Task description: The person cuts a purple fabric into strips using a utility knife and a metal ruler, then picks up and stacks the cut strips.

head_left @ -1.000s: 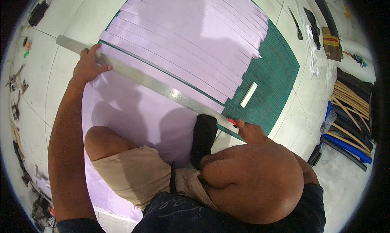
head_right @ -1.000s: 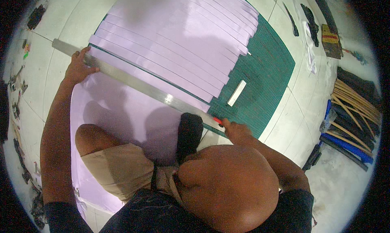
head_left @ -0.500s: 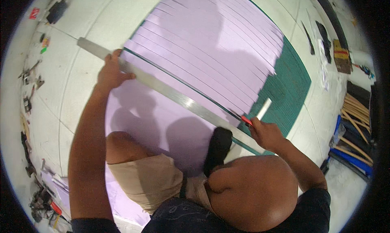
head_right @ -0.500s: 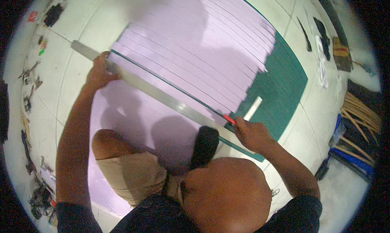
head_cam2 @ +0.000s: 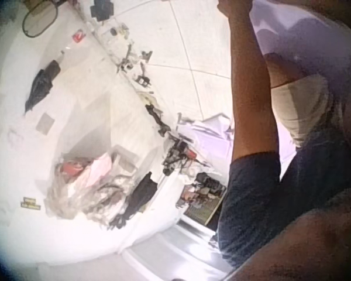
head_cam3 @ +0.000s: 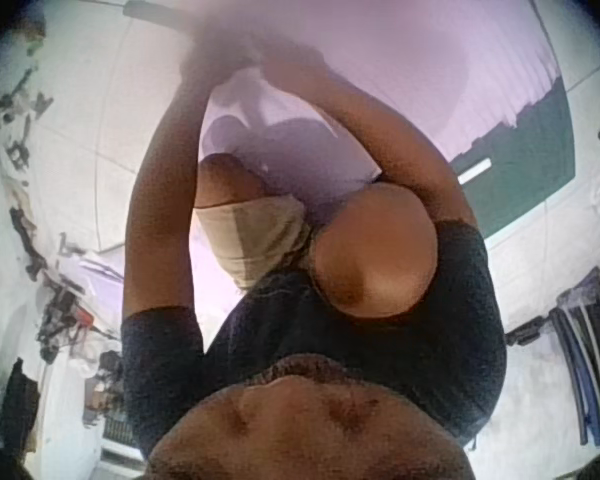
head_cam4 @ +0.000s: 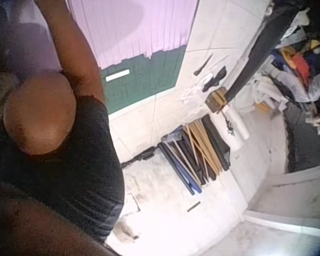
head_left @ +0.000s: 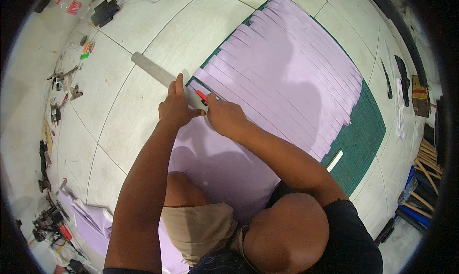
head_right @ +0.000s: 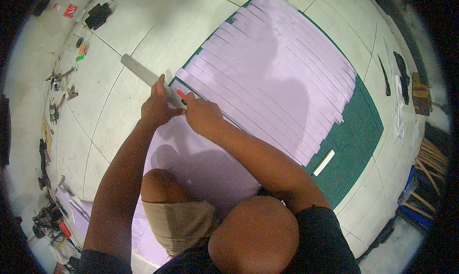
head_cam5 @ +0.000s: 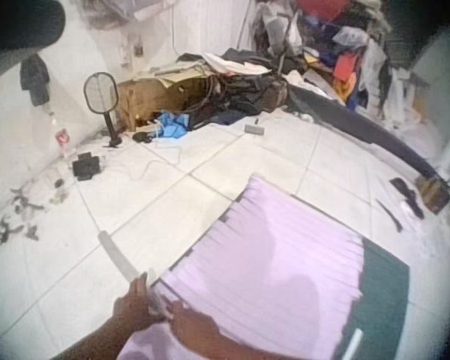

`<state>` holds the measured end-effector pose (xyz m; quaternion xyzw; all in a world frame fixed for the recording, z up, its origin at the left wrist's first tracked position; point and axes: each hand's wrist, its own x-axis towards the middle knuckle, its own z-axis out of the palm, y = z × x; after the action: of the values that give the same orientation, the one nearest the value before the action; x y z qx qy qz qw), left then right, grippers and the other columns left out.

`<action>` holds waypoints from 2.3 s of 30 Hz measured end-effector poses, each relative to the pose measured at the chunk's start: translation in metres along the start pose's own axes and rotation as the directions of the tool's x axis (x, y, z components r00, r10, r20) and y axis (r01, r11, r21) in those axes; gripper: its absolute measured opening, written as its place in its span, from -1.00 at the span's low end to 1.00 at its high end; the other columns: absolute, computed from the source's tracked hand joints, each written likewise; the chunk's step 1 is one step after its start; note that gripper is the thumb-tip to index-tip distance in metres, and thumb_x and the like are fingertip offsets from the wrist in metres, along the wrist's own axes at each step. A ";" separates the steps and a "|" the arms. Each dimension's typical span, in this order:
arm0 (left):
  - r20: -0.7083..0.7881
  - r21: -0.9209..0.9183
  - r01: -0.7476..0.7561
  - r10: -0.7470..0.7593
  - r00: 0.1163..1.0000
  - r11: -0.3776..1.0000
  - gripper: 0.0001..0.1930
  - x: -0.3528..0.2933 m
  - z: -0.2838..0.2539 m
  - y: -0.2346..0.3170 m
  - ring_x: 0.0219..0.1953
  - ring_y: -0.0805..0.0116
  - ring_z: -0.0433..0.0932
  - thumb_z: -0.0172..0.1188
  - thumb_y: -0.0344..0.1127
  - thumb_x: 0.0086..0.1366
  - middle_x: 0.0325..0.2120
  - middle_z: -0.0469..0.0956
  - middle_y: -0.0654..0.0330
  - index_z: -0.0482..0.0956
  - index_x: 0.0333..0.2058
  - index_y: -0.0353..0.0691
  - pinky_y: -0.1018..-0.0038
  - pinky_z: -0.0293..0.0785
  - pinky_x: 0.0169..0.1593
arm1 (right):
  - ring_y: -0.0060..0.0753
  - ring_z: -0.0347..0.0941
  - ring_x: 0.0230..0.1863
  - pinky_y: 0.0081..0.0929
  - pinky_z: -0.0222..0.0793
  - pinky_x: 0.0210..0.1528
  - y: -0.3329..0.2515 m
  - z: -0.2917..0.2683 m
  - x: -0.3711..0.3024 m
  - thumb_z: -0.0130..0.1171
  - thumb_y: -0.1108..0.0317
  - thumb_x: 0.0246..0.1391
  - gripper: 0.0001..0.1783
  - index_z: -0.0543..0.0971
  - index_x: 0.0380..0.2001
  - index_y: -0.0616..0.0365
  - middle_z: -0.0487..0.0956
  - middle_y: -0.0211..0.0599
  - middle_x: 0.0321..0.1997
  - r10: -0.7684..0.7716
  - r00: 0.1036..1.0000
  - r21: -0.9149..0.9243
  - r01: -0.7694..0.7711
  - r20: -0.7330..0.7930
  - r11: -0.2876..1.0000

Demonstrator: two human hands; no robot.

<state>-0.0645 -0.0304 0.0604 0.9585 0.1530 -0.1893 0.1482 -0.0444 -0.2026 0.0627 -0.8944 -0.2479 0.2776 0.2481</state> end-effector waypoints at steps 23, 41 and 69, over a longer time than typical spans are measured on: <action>0.083 0.119 -0.035 0.026 0.996 0.992 0.04 0.004 -0.006 0.011 0.19 -0.06 0.46 0.56 0.04 -0.10 0.35 0.05 -0.15 0.15 0.36 0.29 0.13 0.49 0.16 | 0.12 0.62 -0.21 0.05 0.48 -0.20 0.040 -0.031 -0.089 -0.02 0.26 0.24 -0.68 0.40 0.01 0.13 0.65 0.03 -0.29 0.209 0.950 -0.141 -0.180 0.230 0.974; 0.029 0.106 -0.130 0.128 0.991 0.986 0.05 0.011 0.003 -0.005 0.18 -0.07 0.46 0.57 0.00 -0.10 0.27 0.17 -0.17 0.16 0.36 0.23 0.11 0.45 0.19 | 0.15 0.62 -0.14 0.06 0.52 -0.15 0.189 -0.031 -0.382 -0.11 0.29 0.31 -0.71 0.26 0.06 0.02 0.63 0.11 -0.19 0.705 0.578 -0.556 -0.454 0.410 0.696; -0.001 0.014 -0.012 0.012 1.000 1.000 0.35 0.000 -0.003 0.002 0.21 0.05 0.45 0.61 0.09 -0.24 0.35 0.11 -0.01 -0.15 0.40 -0.16 0.16 0.54 0.06 | 0.15 0.61 -0.27 0.05 0.50 -0.23 -0.008 -0.008 -0.002 -0.06 0.32 0.22 -0.76 0.33 -0.15 0.27 0.62 0.11 -0.30 0.012 1.000 0.004 -0.012 0.027 1.000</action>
<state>-0.0630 -0.0311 0.0632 0.9605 0.1462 -0.1891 0.1424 -0.0430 -0.2001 0.0733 -0.8914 -0.2452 0.2918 0.2450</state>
